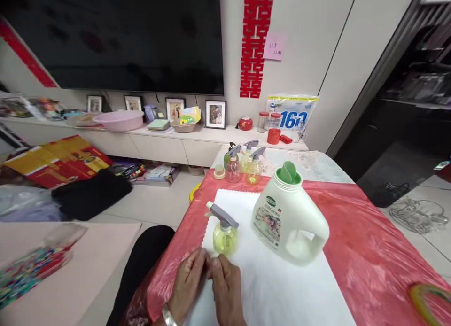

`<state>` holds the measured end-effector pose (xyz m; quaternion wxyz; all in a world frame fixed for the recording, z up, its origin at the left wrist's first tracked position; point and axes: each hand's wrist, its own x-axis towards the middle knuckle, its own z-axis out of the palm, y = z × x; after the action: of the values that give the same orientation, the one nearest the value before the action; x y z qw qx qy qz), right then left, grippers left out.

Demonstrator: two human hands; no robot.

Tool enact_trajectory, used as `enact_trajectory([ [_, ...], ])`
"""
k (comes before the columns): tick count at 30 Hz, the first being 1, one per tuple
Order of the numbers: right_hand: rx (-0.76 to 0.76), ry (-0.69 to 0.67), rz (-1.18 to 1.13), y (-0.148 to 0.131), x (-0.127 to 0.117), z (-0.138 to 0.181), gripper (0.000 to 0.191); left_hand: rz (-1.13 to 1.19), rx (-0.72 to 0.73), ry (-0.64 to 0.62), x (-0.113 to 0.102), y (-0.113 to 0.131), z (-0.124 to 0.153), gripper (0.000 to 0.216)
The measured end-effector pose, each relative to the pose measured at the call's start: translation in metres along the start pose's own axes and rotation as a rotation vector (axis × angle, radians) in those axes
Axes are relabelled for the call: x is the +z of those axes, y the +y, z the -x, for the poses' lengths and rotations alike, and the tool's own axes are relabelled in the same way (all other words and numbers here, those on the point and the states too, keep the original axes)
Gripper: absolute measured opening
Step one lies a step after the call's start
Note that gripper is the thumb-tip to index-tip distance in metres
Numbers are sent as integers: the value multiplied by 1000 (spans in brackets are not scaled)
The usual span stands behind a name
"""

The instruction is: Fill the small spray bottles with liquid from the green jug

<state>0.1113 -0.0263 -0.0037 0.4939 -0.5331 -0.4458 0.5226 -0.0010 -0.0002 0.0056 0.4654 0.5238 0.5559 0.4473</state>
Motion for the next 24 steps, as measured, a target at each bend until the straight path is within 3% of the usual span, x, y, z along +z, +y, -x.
enact_trajectory([
  [12,-60,-44,-6,-6,-5,-2,62,10,21,-25,1,11,1,62],
  [17,-108,-55,9,-14,-5,1,65,-55,-38,-14,3,13,6,68],
  [24,-177,41,88,-11,-7,8,61,-142,-114,-14,2,16,7,70],
])
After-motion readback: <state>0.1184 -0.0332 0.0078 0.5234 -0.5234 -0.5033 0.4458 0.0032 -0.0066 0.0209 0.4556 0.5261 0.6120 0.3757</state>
